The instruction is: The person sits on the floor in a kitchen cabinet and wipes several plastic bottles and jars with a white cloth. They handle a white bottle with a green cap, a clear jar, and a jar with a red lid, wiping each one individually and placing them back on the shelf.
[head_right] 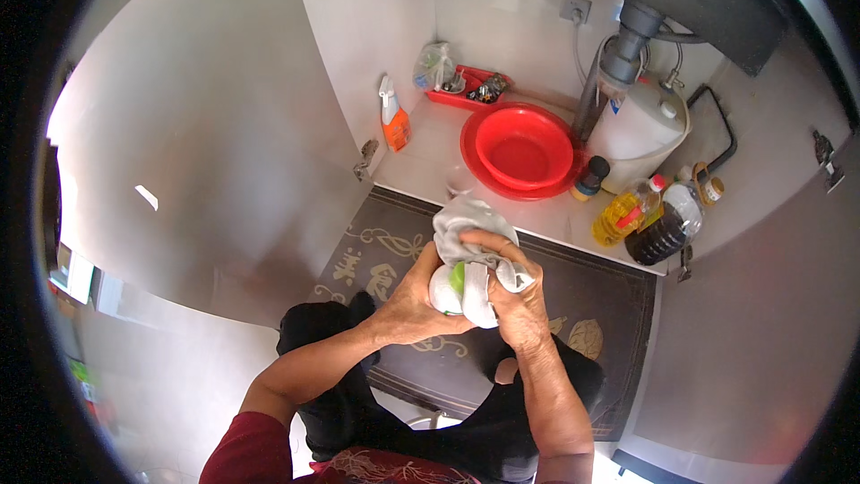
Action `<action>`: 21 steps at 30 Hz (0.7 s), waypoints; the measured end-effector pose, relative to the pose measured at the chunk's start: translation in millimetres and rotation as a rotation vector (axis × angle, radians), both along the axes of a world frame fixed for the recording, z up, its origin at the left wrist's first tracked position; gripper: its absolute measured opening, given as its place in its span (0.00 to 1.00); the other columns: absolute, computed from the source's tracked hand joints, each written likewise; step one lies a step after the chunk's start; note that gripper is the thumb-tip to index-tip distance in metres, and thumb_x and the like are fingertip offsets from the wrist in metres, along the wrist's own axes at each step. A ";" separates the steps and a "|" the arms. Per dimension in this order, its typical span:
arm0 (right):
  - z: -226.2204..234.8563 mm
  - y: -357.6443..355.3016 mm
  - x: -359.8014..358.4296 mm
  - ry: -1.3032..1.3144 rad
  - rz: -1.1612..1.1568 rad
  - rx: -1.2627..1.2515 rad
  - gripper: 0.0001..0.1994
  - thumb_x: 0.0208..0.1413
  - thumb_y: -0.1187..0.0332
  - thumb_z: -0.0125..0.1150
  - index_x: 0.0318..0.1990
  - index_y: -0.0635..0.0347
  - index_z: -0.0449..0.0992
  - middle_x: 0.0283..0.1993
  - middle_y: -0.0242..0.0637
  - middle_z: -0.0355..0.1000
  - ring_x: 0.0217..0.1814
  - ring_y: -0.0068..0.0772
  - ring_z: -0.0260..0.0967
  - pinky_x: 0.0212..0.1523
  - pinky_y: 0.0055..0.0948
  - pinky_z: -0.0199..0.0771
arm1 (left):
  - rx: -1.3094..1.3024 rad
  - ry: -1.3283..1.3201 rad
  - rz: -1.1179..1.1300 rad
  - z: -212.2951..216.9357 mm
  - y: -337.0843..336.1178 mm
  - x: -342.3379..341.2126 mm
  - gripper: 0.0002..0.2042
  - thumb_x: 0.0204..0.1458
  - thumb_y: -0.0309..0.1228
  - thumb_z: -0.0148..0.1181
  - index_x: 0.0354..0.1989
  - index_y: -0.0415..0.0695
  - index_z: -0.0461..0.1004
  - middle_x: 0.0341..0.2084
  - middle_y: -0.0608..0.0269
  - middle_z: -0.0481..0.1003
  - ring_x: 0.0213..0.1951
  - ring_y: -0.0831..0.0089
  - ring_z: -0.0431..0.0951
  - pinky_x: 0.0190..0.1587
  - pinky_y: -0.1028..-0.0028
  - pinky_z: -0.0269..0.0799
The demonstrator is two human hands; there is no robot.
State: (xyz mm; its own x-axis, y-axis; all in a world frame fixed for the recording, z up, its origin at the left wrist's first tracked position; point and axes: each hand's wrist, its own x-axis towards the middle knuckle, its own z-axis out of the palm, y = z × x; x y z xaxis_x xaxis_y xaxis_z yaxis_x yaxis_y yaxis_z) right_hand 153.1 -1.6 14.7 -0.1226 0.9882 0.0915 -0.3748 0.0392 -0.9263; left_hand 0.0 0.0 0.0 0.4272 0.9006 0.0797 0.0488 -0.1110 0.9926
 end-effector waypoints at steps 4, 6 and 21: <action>-5.0 1.9 9.1 0.069 0.144 -0.070 0.14 0.48 0.65 0.64 0.42 0.62 0.76 0.39 0.31 0.74 0.39 0.22 0.70 0.41 0.22 0.72 | -0.046 -0.031 -0.074 -6.6 -5.3 0.6 0.41 0.35 0.26 0.69 0.59 0.39 0.51 0.45 0.59 0.66 0.49 0.71 0.68 0.50 0.70 0.67; -10.5 3.1 6.0 0.136 0.111 -0.096 0.10 0.51 0.68 0.61 0.39 0.61 0.77 0.36 0.31 0.74 0.37 0.22 0.71 0.38 0.23 0.74 | -0.088 -0.026 -0.077 -9.2 -7.2 4.5 0.39 0.35 0.26 0.69 0.57 0.39 0.52 0.43 0.58 0.66 0.47 0.72 0.69 0.48 0.71 0.68; -6.0 -14.7 -12.3 -0.412 -0.340 0.232 0.22 0.43 0.80 0.60 0.50 0.58 0.69 0.42 0.40 0.72 0.45 0.30 0.69 0.49 0.27 0.68 | -0.155 -0.132 0.010 -19.4 21.9 0.7 0.32 0.33 0.25 0.70 0.42 0.44 0.51 0.40 0.61 0.60 0.46 0.75 0.65 0.48 0.73 0.66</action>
